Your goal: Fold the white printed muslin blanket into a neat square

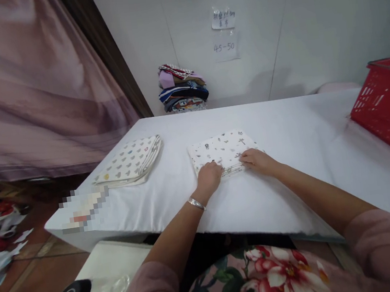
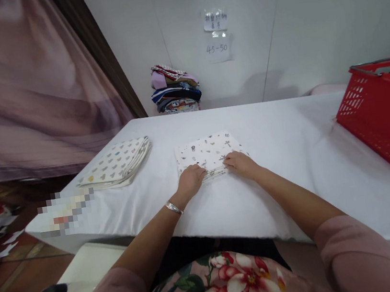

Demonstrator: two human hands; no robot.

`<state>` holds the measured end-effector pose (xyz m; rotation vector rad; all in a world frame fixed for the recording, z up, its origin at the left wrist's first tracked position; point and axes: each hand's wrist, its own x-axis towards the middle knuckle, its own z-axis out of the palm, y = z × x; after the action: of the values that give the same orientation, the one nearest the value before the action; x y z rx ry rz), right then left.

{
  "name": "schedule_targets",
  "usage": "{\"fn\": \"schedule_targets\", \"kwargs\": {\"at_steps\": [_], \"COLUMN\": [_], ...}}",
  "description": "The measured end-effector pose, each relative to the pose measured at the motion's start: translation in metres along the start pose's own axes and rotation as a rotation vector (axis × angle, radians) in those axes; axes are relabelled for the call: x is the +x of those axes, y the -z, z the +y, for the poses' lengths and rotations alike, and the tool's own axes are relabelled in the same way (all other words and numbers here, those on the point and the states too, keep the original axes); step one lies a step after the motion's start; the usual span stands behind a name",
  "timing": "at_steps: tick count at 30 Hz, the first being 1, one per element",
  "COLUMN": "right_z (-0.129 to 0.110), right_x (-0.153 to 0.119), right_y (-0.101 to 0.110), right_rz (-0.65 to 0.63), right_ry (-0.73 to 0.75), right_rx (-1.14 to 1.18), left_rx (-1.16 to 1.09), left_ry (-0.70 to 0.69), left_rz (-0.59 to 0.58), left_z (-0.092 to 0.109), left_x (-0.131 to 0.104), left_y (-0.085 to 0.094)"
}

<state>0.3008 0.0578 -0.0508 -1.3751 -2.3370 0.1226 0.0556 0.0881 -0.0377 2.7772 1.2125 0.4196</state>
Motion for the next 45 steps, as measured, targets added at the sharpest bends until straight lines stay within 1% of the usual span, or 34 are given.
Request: {"fn": "schedule_targets", "kwargs": {"at_steps": [4,7,10,13,17,23,28,32,34,36,39,41,43,45], "right_z": [0.002,0.001,-0.001,-0.002,-0.001,-0.004,-0.006,-0.001,0.006,0.016,0.027,0.029,0.029,0.028], "right_x": [0.004,0.005,0.002,-0.004,-0.009,-0.01,-0.008,-0.008,-0.012,-0.019,-0.032,-0.036,-0.034,-0.028], "right_y": [-0.001,-0.001,-0.002,-0.004,-0.007,-0.005,-0.004,0.004,0.009,0.014,0.014,0.012,0.011,0.011], "right_rz": [-0.004,0.014,0.074,0.129,0.11,0.103,0.084,0.062,0.048,0.056,0.109,0.146,0.209,0.283], "right_ry": [-0.016,-0.013,0.017,0.043,0.042,0.024,0.028,0.047,0.008,-0.062,-0.152,-0.202,-0.293,-0.453], "right_rx": [-0.002,-0.012,-0.036,-0.068,-0.075,-0.057,-0.038,-0.017,-0.022,-0.041,-0.001,0.06,0.097,0.098], "left_rx": [0.024,0.017,0.044,0.1,0.121,0.089,0.005,-0.016,-0.021,-0.027,-0.034,-0.031,-0.02,-0.006], "left_ry": [-0.046,-0.043,-0.035,-0.072,-0.124,-0.12,-0.103,-0.094,-0.097,-0.101,-0.11,-0.112,-0.11,-0.11], "left_rz": [-0.016,-0.023,-0.022,0.02,0.025,0.046,0.097,0.096,0.103,0.107,0.117,0.122,0.129,0.139], "left_z": [-0.002,-0.003,-0.002,0.001,0.003,0.002,0.0,0.001,0.0,0.0,-0.001,0.0,0.0,0.001], "left_x": [0.002,0.004,0.004,0.001,-0.005,-0.008,-0.009,-0.01,-0.01,-0.011,-0.012,-0.013,-0.014,-0.015], "left_y": [0.0,0.001,0.002,0.001,-0.003,-0.007,-0.01,-0.012,-0.013,-0.015,-0.016,-0.017,-0.018,-0.018]}}
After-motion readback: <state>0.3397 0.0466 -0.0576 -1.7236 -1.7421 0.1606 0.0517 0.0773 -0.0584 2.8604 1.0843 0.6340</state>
